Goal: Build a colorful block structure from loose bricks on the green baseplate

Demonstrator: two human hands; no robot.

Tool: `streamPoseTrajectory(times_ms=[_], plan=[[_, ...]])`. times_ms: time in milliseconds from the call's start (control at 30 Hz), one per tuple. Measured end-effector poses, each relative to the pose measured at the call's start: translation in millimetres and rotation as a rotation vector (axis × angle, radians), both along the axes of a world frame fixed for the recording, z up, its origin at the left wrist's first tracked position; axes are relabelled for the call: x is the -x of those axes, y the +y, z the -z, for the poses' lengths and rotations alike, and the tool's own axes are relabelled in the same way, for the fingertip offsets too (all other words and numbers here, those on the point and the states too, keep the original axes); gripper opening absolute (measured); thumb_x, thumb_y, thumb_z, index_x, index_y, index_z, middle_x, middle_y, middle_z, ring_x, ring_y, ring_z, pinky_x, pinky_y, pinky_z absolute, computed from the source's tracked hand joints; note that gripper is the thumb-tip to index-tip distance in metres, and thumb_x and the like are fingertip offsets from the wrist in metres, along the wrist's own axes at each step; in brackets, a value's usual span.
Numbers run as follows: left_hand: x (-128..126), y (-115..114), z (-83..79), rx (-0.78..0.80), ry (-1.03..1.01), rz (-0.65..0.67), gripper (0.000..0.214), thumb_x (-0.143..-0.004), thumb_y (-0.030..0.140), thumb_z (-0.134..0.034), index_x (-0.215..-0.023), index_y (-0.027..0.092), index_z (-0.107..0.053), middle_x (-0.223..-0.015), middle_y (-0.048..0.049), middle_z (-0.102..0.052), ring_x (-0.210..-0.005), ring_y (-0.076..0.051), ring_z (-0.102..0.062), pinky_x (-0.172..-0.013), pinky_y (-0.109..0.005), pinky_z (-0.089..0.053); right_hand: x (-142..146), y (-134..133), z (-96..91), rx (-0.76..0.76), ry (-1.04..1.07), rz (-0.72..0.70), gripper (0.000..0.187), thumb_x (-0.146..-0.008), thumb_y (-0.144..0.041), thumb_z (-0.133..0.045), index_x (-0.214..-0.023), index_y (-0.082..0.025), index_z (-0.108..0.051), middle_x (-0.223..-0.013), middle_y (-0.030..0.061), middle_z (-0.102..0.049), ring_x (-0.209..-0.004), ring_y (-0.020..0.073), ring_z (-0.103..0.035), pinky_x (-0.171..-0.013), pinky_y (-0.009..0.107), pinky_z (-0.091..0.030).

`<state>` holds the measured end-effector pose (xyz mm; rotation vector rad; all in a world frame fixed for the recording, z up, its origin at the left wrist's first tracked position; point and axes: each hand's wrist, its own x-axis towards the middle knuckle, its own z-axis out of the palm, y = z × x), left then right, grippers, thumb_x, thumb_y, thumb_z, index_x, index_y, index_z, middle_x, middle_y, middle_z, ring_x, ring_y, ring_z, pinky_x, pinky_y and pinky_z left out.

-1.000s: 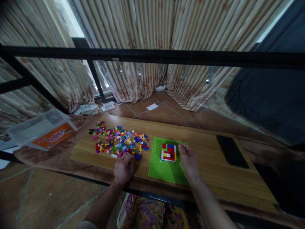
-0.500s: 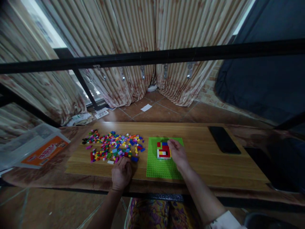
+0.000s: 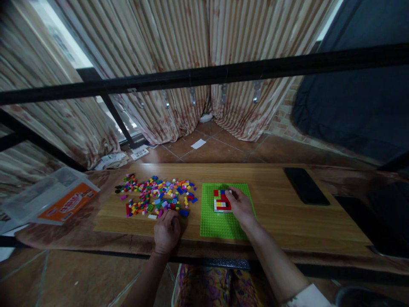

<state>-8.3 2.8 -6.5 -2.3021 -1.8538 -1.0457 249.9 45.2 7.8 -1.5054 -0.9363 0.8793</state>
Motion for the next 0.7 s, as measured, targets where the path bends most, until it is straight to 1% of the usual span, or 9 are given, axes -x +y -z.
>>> streamPoseTrajectory(times_ms=[100,200,333,433,467,533,600,700], plan=[[-0.1,-0.4,0.6,0.012,-0.02,0.0,0.02,-0.081,0.007,-0.042,-0.07,0.022,-0.05,-0.071,-0.0033,-0.059,-0.069,-0.018,-0.055,-0.063,-0.029,-0.04,0.0,-0.3,0.6,0.082,0.024,-0.016,0.04,-0.071,-0.05,-0.066,-0.1,-0.022,-0.068,-0.088,0.0027,-0.074,-0.077,0.0204,-0.069,-0.073,0.036,-0.055],[-0.2,-0.9,0.8,0.021,-0.018,-0.006,0.02,-0.081,0.007,-0.043,-0.071,0.022,-0.05,-0.071,-0.0034,-0.059,-0.069,-0.018,-0.056,-0.063,-0.03,-0.04,-0.7,-0.9,-0.1,0.105,0.041,-0.007,0.041,-0.07,-0.05,-0.066,-0.101,-0.023,-0.068,-0.088,0.003,-0.074,-0.078,0.0209,-0.069,-0.074,0.037,-0.055],[-0.6,-1.2,-0.2,0.013,0.002,-0.016,0.02,-0.083,0.009,-0.042,-0.071,0.022,-0.05,-0.071,-0.0035,-0.059,-0.067,-0.019,-0.056,-0.063,-0.03,-0.04,-2.3,-1.3,1.3,0.077,0.086,0.007,0.039,-0.07,-0.051,-0.066,-0.097,-0.023,-0.068,-0.088,0.0033,-0.074,-0.078,0.0212,-0.069,-0.075,0.038,-0.055],[-1.0,-1.4,-0.4,0.011,0.001,-0.01,0.021,-0.083,0.008,-0.042,-0.07,0.023,-0.05,-0.07,-0.0031,-0.059,-0.068,-0.018,-0.056,-0.063,-0.03,-0.04,-6.3,-4.4,1.8,0.016,0.078,0.042,0.041,-0.07,-0.053,-0.065,-0.098,-0.023,-0.068,-0.092,0.0048,-0.073,-0.083,0.0218,-0.068,-0.077,0.039,-0.054],[-1.2,-1.5,-0.1,0.013,-0.001,-0.01,0.02,-0.082,0.008,-0.042,-0.071,0.023,-0.05,-0.07,-0.003,-0.059,-0.068,-0.018,-0.056,-0.063,-0.03,-0.041,-8.2,-6.5,0.7,-0.012,0.046,0.057,0.043,-0.07,-0.053,-0.065,-0.1,-0.022,-0.068,-0.095,0.0056,-0.073,-0.085,0.022,-0.067,-0.079,0.04,-0.053],[-1.6,-1.7,0.6,0.022,-0.002,-0.015,0.02,-0.081,0.008,-0.043,-0.072,0.023,-0.05,-0.072,-0.0031,-0.06,-0.069,-0.018,-0.057,-0.064,-0.03,-0.041,-12.4,-12.0,-4.0,-0.063,-0.093,0.053,0.044,-0.072,-0.053,-0.064,-0.103,-0.022,-0.068,-0.1,0.0072,-0.071,-0.09,0.0227,-0.065,-0.081,0.041,-0.051],[-1.9,-1.8,1.3,0.027,-0.002,-0.021,0.019,-0.081,0.008,-0.043,-0.072,0.023,-0.05,-0.072,-0.003,-0.06,-0.069,-0.018,-0.057,-0.064,-0.03,-0.041,-15.8,-17.5,-11.3,-0.11,-0.305,-0.008,0.041,-0.074,-0.051,-0.063,-0.103,-0.022,-0.069,-0.105,0.008,-0.069,-0.096,0.0234,-0.062,-0.084,0.042,-0.049],[-2.0,-2.1,1.9,0.032,-0.003,-0.02,0.019,-0.082,0.008,-0.043,-0.071,0.023,-0.05,-0.071,-0.003,-0.059,-0.07,-0.019,-0.057,-0.066,-0.031,-0.042,-16.4,-21.1,-21.5,-0.18,-0.604,-0.134,0.035,-0.077,-0.046,-0.06,-0.101,-0.023,-0.069,-0.108,0.0074,-0.065,-0.101,0.0233,-0.058,-0.09,0.042,-0.045]])
